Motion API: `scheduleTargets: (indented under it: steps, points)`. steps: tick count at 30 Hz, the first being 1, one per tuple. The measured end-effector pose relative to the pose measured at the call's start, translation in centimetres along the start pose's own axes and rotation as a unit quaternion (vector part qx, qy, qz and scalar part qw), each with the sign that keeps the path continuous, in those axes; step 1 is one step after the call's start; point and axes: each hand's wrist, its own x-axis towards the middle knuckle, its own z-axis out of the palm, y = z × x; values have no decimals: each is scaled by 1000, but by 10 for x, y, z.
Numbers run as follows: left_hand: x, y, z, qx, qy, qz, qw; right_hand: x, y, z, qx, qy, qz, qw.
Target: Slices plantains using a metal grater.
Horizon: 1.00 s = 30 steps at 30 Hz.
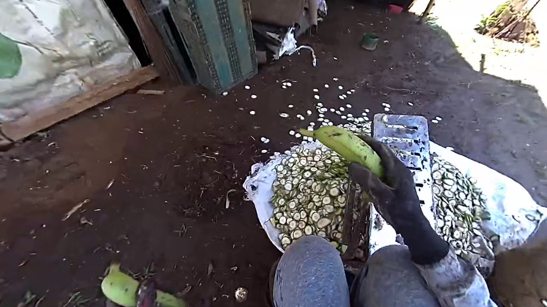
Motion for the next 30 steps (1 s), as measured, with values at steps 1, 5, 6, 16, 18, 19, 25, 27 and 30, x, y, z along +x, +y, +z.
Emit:
scheduleTargets:
  steps: [1, 5, 6, 16, 18, 19, 25, 27, 30]
  points:
    - [-5, 58, 36, -79, -14, 4, 997, -1, 0, 2, 36, 12, 17, 999]
    - [-53, 250, 147, -289, -199, 54, 935, -4, -11, 4, 138, 64, 11, 988]
    - [-69, 279, 165, -304, -267, 69, 912, -6, -16, 3, 152, 75, -5, 985]
    - [-156, 355, 226, -197, -770, 142, 591, -48, 32, -81, 188, 282, 22, 941]
    - [-169, 348, 258, -105, -820, 157, 540, -54, 51, -92, 215, 307, 60, 925]
    - [-183, 338, 274, -42, -812, 182, 553, -55, 58, -96, 217, 308, 84, 922]
    - [-228, 272, 323, 57, -676, 285, 677, -59, 115, -98, 264, 221, 134, 929]
    - [-224, 259, 333, 112, -669, 339, 652, -62, 125, -96, 241, 214, 162, 933]
    - [-223, 243, 345, 147, -653, 390, 632, -58, 128, -88, 193, 268, 170, 929]
